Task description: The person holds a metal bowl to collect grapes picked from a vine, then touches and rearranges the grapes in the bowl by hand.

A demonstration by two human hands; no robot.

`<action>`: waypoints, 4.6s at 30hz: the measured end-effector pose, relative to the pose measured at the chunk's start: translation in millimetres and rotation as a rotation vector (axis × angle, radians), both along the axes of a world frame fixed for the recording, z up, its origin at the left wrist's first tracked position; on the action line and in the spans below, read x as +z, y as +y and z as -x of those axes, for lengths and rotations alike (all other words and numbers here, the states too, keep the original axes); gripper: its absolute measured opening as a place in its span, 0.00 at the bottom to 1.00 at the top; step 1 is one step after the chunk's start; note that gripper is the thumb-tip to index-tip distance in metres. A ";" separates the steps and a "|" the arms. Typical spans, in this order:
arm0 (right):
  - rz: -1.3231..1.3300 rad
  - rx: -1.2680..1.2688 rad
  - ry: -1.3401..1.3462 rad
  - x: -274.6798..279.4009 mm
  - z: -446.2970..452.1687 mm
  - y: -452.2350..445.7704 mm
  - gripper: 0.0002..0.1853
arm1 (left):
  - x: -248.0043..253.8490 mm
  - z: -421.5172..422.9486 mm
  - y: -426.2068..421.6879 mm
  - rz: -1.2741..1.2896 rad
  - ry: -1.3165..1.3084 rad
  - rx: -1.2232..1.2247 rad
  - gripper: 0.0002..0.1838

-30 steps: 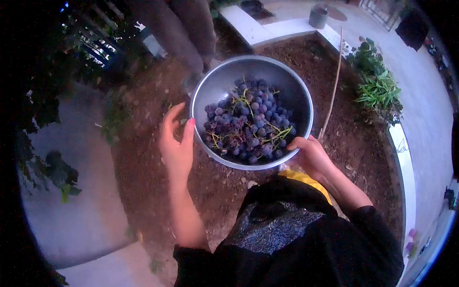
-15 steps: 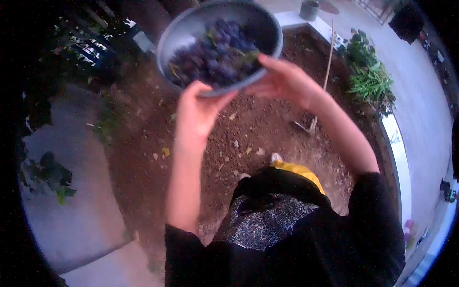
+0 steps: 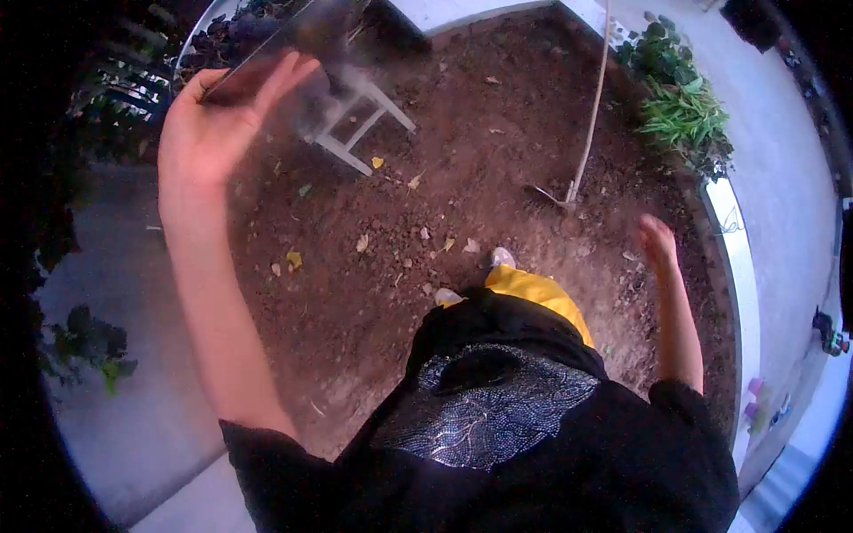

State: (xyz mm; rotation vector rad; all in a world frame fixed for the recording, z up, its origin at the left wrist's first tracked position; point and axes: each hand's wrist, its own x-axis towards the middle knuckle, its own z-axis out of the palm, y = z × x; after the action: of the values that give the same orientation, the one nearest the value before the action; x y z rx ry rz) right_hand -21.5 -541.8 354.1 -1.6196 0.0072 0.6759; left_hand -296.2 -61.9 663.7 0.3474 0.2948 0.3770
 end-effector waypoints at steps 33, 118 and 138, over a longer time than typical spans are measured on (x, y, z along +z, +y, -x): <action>0.618 0.236 0.173 -83.7 70.1 -107.1 0.09 | -7.9 38.6 11.2 0.073 -0.001 0.161 0.30; -0.451 -0.044 -1.071 246.9 163.9 196.3 0.23 | -72.5 13.8 -140.0 -0.391 0.136 0.610 0.45; 1.224 0.893 -0.979 226.2 151.2 163.9 0.22 | -75.6 4.2 -136.8 -0.316 0.152 0.586 0.40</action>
State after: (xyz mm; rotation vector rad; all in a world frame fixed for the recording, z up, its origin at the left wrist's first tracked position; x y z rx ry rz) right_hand -172.8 -378.0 580.3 -3.0382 -1.3002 0.4284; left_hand -300.4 -198.7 588.1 0.6012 0.4886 0.9823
